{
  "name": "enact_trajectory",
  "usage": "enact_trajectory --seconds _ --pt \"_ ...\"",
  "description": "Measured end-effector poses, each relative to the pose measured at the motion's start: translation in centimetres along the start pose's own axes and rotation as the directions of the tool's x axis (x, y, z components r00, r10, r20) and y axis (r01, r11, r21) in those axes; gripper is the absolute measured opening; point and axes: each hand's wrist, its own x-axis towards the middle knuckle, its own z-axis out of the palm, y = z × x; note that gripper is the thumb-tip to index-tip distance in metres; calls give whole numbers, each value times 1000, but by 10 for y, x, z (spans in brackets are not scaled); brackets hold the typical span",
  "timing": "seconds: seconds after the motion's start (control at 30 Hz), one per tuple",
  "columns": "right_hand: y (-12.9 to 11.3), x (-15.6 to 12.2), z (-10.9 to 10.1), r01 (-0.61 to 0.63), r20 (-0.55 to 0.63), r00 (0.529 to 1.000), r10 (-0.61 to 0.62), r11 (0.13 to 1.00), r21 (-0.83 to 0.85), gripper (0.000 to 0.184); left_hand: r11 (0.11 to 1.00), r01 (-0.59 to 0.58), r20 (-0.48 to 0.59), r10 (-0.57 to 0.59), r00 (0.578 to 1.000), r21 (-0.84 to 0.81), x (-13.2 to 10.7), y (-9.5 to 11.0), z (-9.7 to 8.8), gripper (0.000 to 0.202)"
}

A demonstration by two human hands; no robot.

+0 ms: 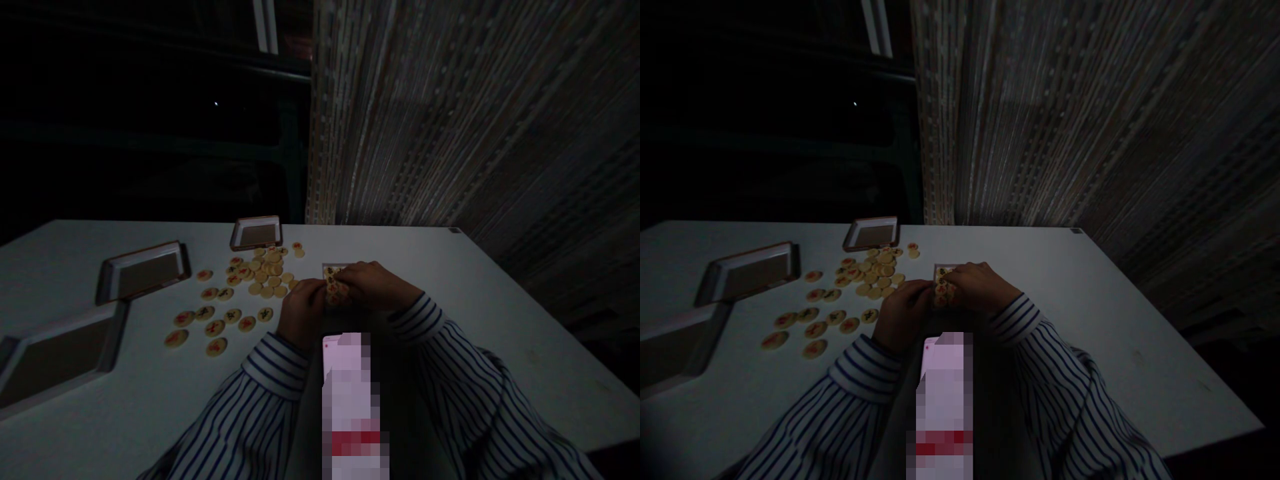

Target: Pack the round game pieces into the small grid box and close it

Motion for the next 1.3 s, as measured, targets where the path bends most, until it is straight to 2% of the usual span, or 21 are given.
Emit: enact_trajectory --seconds 0.2,0.33,0.47,0.57,0.7,0.87,1.3 --pt "4 -11 -15 -111 -124 986 114 993 24 37 1000 10 7 -10 1000 25 0 2 -3 24" --pt "8 -28 -16 -219 -176 957 229 973 72 37 999 29 19 -29 999 32 -2 7 -6 25" --pt "10 -50 -2 -293 -203 925 321 943 158 40 997 69 55 -71 996 29 -2 8 -6 26" --pt "10 -63 15 -312 -231 892 388 900 305 50 994 112 89 -112 990 7 -3 8 -4 27" --pt "8 -70 33 -352 -202 854 478 820 452 63 989 147 108 -146 983 -8 -6 7 -4 31" --pt "10 -69 44 -356 -172 854 492 792 496 73 990 137 116 -133 984 -29 -8 5 -3 31" --pt "7 -66 46 -281 -176 899 401 836 471 62 992 127 109 -123 986 -22 -9 4 -1 30"
